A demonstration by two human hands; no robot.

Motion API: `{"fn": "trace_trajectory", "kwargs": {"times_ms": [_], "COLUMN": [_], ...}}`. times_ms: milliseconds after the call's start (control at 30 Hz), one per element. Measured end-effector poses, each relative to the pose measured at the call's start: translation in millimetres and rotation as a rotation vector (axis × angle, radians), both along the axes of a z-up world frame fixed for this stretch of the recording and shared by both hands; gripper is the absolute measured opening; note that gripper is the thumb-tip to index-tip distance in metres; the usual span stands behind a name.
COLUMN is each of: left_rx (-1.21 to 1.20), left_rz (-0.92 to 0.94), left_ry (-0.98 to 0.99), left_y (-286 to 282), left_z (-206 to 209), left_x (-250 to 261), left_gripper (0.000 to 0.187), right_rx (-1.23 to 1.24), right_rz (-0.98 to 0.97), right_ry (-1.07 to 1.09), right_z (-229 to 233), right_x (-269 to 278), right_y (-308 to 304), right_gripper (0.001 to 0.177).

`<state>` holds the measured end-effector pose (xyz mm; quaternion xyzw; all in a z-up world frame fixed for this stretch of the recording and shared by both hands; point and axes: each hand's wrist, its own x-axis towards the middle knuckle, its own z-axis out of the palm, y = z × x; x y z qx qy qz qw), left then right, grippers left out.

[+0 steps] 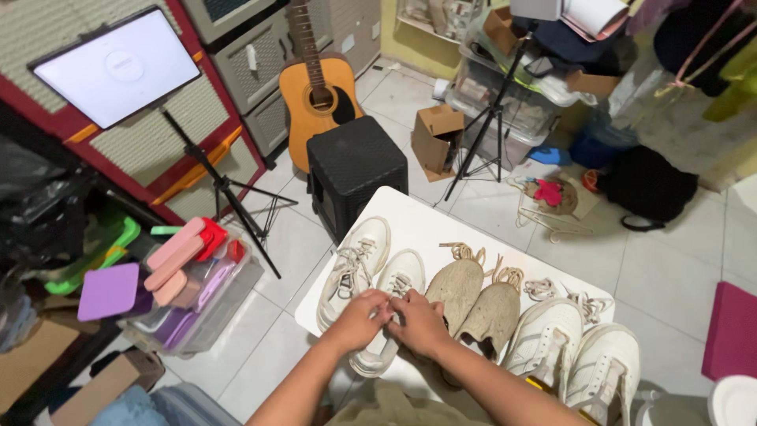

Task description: The person removes laces from several pairs of shoes on a white table and then re-laces them. They handle multiple white sneakers and a pair of beige slip-on shoes, threading laces through eyelets and tying knots.

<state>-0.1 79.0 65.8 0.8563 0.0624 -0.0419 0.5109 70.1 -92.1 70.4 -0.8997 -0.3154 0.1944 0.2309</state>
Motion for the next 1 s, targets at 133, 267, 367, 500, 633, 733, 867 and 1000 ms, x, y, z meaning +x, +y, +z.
{"fn": "trace_trajectory", "kwargs": {"times_ms": [133,267,367,500,633,733,867,1000], "left_rx": [-0.358,-0.077,0.264,0.736,0.923,0.936,0.274,-1.100], "left_rz": [0.152,0.222,0.057,-0.223,-0.282,-0.171,-0.458,0.212], "left_ry": [0.004,0.082,0.167,0.178,0.317,0.576,0.487,0.306], "left_y": [7,25,23,1,17,59,83,125], "left_z": [-10,-10,-13,-22,-16,3,7,-5], "left_x": [12,16,17,18,26,40,53,31], "left_gripper": [0.012,0.015,0.019,0.025,0.020,0.021,0.029,0.014], "right_rx": [0.028,0.032,0.042,0.046,0.049,0.075,0.097,0.123], "right_rz": [-0.054,-0.108,-0.119,-0.134,-0.152,-0.162,-0.159,-0.174], "right_ry": [-0.001,0.023,0.029,0.052,0.095,0.131,0.163,0.142], "right_z": [-7,-4,-2,0,-3,-11,-23,-21], "right_x": [7,8,3,7,11,12,11,12], "right_y": [-4,-2,-3,0,-2,-4,-8,-8], "right_gripper": [0.028,0.024,0.024,0.024,0.025,0.026,0.028,0.029]}}
